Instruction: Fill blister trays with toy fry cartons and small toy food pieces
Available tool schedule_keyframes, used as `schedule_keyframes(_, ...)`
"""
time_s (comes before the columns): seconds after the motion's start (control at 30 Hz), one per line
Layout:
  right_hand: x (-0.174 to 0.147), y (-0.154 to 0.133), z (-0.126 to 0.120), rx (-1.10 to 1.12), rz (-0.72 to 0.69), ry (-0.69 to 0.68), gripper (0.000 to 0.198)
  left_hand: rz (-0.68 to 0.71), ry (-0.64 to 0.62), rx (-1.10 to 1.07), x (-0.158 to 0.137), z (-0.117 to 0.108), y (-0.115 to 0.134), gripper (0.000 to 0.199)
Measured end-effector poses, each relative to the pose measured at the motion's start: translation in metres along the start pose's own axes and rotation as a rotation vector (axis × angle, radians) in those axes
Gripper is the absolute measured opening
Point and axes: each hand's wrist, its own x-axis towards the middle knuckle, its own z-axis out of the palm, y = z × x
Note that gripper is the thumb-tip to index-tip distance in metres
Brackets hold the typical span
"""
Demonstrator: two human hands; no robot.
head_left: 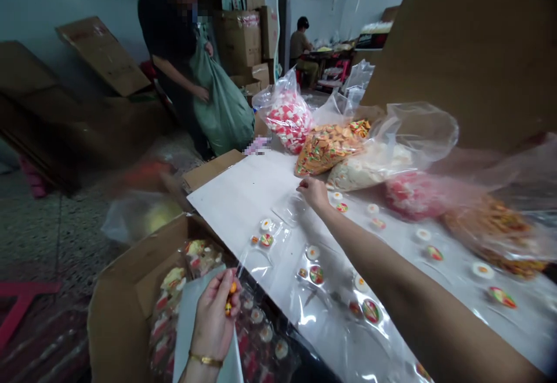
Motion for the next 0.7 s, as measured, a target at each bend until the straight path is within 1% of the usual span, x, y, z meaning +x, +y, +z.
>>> schedule_keyframes(0.07,0.014,-0.006,0.010,-0.199,-0.026,-0.073,0.021,-0.017,0.027,-0.022,0.000,-0.004,-0.001,0.037)
schedule_keyframes(0.1,0.017,-0.009,0.014,-0.258,-0.039,-0.105,0.022,-0.019,0.042,-0.032,0.001,-0.006,-0.002,0.037)
schedule_keyframes(0.17,0.018,-0.014,0.020,-0.297,-0.084,-0.150,0.023,-0.023,0.073,-0.053,0.002,-0.006,-0.004,0.039)
schedule_keyframes(0.27,0.012,-0.015,0.021,-0.308,-0.183,-0.182,0.021,-0.048,0.092,-0.070,0.007,-0.001,-0.007,0.042)
schedule_keyframes(0.37,0.003,-0.013,0.014,-0.356,-0.296,-0.195,0.024,-0.076,0.044,-0.096,0.012,0.008,-0.007,0.040)
schedule_keyframes(0.43,-0.002,-0.010,0.008,-0.418,-0.335,-0.218,0.026,-0.088,-0.001,-0.138,0.013,0.014,-0.005,0.037)
schedule_keyframes(0.53,-0.011,-0.007,0.001,-0.459,-0.331,-0.236,0.026,-0.115,-0.034,-0.210,0.011,0.021,-0.001,0.033)
schedule_keyframes(0.63,-0.018,-0.006,-0.002,-0.429,-0.314,-0.227,0.027,-0.134,-0.081,-0.245,0.004,0.025,0.001,0.032)
schedule_keyframes(0.7,-0.019,-0.007,-0.003,-0.402,-0.273,-0.227,0.024,-0.136,-0.110,-0.231,-0.002,0.028,0.002,0.030)
